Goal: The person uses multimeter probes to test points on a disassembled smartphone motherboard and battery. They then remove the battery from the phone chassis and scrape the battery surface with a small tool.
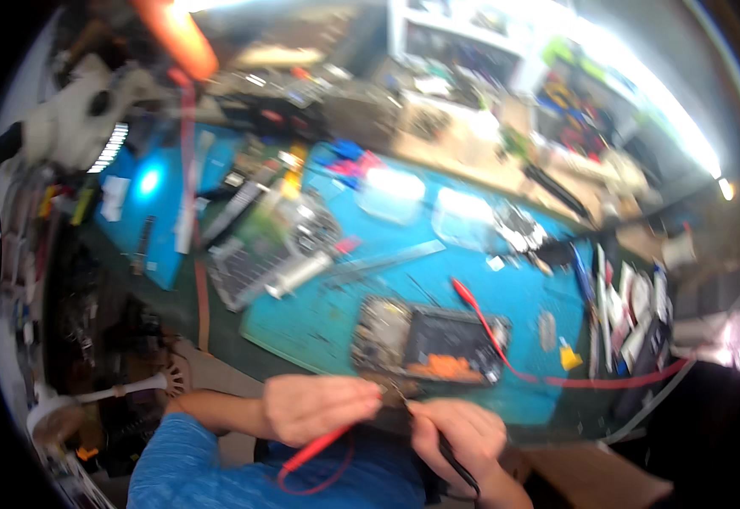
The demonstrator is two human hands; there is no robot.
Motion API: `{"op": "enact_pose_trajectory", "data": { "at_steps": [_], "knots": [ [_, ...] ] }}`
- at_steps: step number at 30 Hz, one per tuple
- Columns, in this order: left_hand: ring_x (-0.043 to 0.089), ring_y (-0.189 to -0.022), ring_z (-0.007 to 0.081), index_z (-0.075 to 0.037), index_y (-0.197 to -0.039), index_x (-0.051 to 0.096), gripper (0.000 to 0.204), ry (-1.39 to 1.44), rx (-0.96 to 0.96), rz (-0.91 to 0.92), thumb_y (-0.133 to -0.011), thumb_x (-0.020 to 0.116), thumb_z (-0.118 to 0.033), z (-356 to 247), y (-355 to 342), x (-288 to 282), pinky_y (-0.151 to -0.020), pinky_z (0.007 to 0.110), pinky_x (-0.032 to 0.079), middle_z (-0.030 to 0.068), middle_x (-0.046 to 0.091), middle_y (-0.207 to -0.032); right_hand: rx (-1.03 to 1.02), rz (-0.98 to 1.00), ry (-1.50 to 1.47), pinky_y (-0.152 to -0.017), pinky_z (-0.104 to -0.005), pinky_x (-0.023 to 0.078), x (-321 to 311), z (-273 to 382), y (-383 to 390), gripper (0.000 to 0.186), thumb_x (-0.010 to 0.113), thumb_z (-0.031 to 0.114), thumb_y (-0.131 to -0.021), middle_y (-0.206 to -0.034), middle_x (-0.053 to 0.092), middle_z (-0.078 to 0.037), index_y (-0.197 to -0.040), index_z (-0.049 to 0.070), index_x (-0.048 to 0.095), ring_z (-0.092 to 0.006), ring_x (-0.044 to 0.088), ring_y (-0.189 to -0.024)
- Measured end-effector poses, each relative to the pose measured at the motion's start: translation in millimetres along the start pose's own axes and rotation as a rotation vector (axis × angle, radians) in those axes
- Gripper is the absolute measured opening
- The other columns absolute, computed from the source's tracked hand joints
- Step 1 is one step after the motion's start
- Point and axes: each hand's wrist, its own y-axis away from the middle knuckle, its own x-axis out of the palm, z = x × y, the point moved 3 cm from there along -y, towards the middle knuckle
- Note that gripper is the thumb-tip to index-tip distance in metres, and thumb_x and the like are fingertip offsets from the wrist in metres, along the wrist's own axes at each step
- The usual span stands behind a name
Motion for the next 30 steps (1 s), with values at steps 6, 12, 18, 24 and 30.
{"op": "enact_pose_trajectory", "data": {
  "at_steps": [6, 12, 18, 24, 30],
  "knots": [
    [0.076, -0.103, 0.0246, 0.003, -0.118, 0.073, 0.028, 0.005, -0.006, -0.037, -0.092, 0.066, -0.007, -5.3, 0.0, -1.8, -0.081, 0.031, 0.064, 0.0165, 0.075, -0.119, 0.054, -0.039, -0.011, -0.068, -0.0324, 0.055, -4.0, 19.8, 2.3, 0.011, 0.065, -0.001, -0.095, -0.081, 0.072, -0.011, -0.1, 0.0, 0.075, -0.0229, 0.07, -0.07],
    [0.074, -0.11, 0.0243, 0.0, -0.124, 0.069, 0.034, 0.005, -0.041, -0.059, -0.091, 0.067, -0.008, -5.2, 7.9, 0.8, -0.084, 0.029, 0.062, 0.013, 0.072, -0.125, 0.044, -0.047, 0.011, -0.067, -0.0329, 0.054, -2.6, 26.2, -2.4, 0.011, 0.065, 0.0, -0.095, -0.079, 0.071, -0.01, -0.098, 0.002, 0.075, -0.0231, 0.069, -0.069],
    [0.074, -0.11, 0.0236, -0.001, -0.124, 0.069, 0.034, -0.008, -0.039, -0.064, -0.09, 0.067, -0.008, -6.5, 7.9, 1.5, -0.082, 0.029, 0.062, 0.0123, 0.072, -0.125, 0.05, -0.064, -0.005, -0.066, -0.0327, 0.054, -2.2, 26.4, -1.0, 0.008, 0.067, 0.002, -0.096, -0.078, 0.07, -0.01, -0.097, 0.002, 0.075, -0.0226, 0.068, -0.069],
    [0.075, -0.107, 0.0243, -0.001, -0.122, 0.07, 0.033, -0.02, 0.005, -0.04, -0.09, 0.067, -0.007, -2.1, 3.9, 2.5, -0.08, 0.03, 0.062, 0.0113, 0.073, -0.123, 0.01, -0.116, 0.046, -0.065, -0.0321, 0.054, -1.7, 20.1, 1.7, 0.01, 0.066, 0.007, -0.098, -0.076, 0.07, -0.01, -0.099, 0.002, 0.076, -0.0216, 0.068, -0.066],
    [0.076, -0.097, 0.0254, 0.0, -0.116, 0.072, 0.033, -0.03, -0.013, -0.066, -0.083, 0.074, -0.005, -3.5, -0.5, -2.9, -0.077, 0.031, 0.063, 0.0132, 0.075, -0.111, 0.006, -0.038, -0.014, -0.062, -0.0299, 0.056, 4.1, 6.0, -0.8, 0.012, 0.065, -0.006, -0.088, -0.077, 0.074, -0.012, -0.094, -0.003, 0.075, -0.0193, 0.072, -0.065]
  ]
}}
